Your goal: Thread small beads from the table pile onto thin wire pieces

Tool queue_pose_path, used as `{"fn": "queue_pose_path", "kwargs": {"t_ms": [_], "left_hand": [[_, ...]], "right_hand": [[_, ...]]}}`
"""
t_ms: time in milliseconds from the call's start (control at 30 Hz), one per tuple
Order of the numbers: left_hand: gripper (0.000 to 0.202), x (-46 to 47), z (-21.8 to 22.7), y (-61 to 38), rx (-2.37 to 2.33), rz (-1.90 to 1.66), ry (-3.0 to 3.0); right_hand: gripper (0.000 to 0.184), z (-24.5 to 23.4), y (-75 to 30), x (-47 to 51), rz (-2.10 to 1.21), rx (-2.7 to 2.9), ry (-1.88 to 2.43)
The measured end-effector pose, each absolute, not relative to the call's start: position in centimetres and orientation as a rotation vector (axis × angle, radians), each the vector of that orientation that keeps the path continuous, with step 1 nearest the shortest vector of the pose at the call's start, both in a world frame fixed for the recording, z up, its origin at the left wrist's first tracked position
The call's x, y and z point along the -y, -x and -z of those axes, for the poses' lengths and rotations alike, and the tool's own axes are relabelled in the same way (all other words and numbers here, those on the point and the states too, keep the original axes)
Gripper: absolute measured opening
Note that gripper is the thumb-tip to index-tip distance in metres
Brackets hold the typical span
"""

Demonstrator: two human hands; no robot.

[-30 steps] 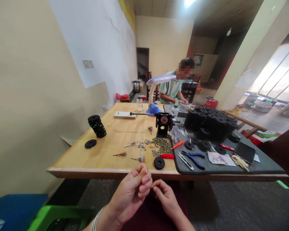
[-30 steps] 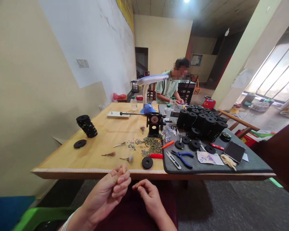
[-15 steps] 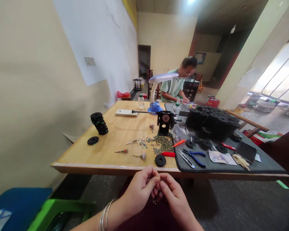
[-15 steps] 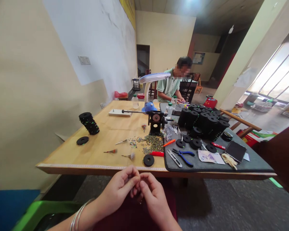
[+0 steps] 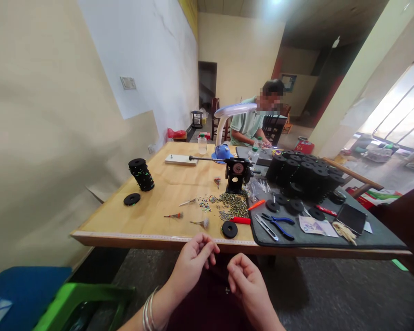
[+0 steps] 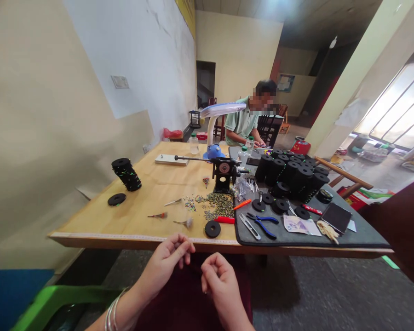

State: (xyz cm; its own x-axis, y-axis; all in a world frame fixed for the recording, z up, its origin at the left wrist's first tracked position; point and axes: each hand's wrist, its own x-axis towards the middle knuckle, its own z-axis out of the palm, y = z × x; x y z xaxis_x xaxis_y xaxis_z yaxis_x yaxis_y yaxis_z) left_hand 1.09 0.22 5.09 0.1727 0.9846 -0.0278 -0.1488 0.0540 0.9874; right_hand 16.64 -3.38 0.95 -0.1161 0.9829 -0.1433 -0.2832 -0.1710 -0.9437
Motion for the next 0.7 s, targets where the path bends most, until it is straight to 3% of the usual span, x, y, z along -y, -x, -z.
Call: {"fn": "queue_pose_path", "kwargs": {"t_ms": [167, 300, 433, 700], "left_hand": [[0.019, 0.5, -3.2, -2.1, -0.863, -0.903, -1.145], [0.029, 1.6, -1.4, -3.6, -0.683, -0.69, -1.137], [0.015, 1.5, -0.3, -4.0, -0.82, -0.674, -1.188], [0.017, 1.6, 0.6, -3.3, -0.922, -0.617, -1.294]], "right_hand": [[0.034, -1.6, -16.9, 3.0, -1.499, 0.69, 0.935], [0.035, -2.0, -16.9, 2.8, -1.486, 0.607, 0.901], [0.034, -1.6, -17.3, 2.6, -1.452, 0.571, 0.902], [0.032, -1.5, -18.3, 2.1, -1.389, 0.511, 0.917]]}}
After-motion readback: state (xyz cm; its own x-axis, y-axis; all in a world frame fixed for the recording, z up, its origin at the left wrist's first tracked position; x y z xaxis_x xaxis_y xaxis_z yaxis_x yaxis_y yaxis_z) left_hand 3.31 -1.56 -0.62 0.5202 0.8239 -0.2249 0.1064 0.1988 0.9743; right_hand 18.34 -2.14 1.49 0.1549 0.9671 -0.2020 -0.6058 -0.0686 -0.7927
